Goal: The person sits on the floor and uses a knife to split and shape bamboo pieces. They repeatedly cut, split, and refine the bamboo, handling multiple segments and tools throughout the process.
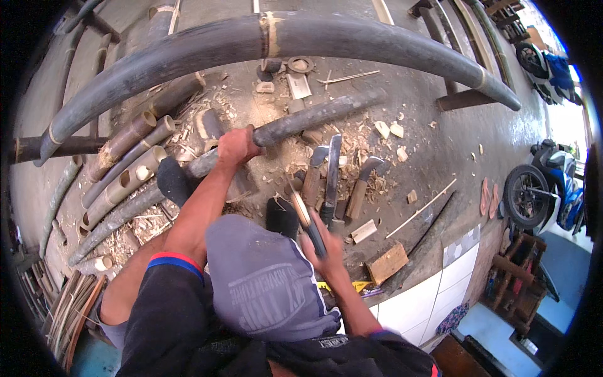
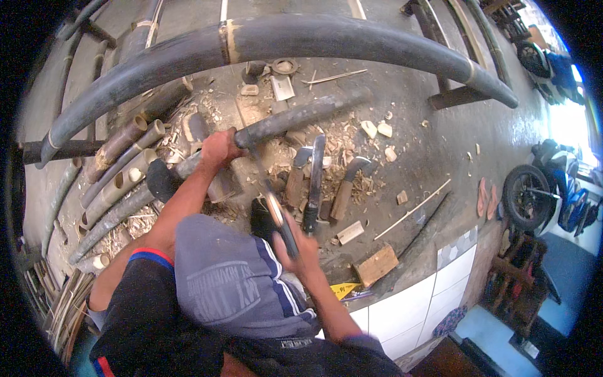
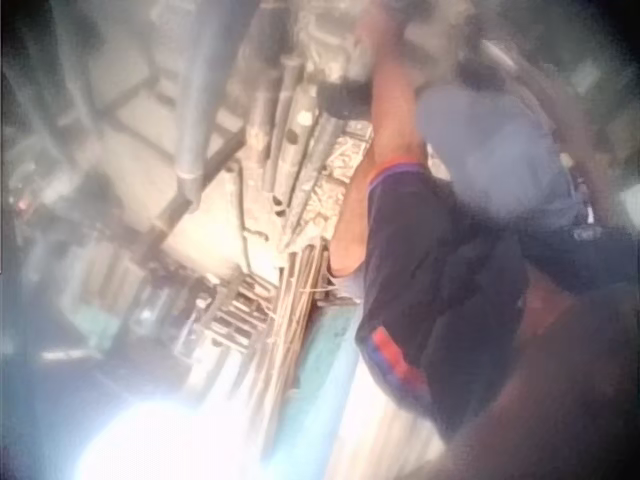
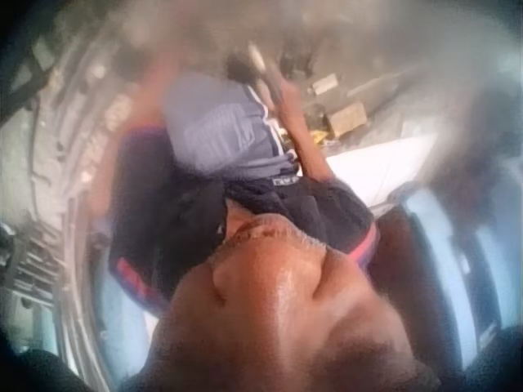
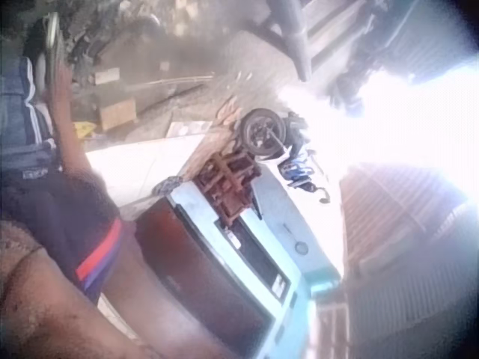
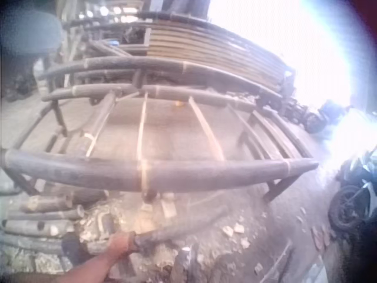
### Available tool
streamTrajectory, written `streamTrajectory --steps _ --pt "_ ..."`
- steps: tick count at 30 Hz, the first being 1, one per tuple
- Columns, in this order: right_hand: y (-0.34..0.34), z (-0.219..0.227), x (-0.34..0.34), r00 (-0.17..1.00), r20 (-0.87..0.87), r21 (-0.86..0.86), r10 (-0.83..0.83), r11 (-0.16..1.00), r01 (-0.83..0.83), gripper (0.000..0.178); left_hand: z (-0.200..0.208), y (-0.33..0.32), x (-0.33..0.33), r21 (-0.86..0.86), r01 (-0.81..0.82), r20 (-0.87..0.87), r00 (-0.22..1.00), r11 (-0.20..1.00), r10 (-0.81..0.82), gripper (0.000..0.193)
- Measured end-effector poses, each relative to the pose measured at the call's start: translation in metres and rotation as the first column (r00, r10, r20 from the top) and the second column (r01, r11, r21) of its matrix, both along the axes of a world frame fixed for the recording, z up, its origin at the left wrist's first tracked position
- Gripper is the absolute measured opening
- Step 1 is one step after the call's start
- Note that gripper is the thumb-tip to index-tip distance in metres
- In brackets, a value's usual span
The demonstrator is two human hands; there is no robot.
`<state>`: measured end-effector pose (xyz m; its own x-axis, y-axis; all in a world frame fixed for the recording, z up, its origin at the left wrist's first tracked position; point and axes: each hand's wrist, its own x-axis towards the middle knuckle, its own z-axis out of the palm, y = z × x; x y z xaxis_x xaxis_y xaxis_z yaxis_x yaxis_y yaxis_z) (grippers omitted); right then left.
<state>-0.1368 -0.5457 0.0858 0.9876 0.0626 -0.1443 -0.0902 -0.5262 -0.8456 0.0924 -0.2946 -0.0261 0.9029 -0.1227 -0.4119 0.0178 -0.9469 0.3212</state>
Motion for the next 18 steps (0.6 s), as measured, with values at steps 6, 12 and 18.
streamTrajectory --steps 6,12,18 --pt "0.058 -0.031 0.111 0.993 0.099 0.088 -0.062 0.995 0.053 0.056 -0.001 -0.008 -0.006 0.03 -0.042 0.141 0.989 0.999 0.037 0.052" --pt "0.055 -0.021 0.101 0.998 -0.022 0.107 -0.061 0.992 0.063 0.057 -0.007 -0.008 -0.009 0.004 -0.022 0.23 0.973 1.0 0.02 0.053" --pt "-0.017 0.02 -0.033 0.999 0.043 -0.021 -0.001 1.0 0.002 0.064 -0.003 -0.004 -0.009 -0.004 0.0 0.178 0.984 1.0 0.0 0.052"
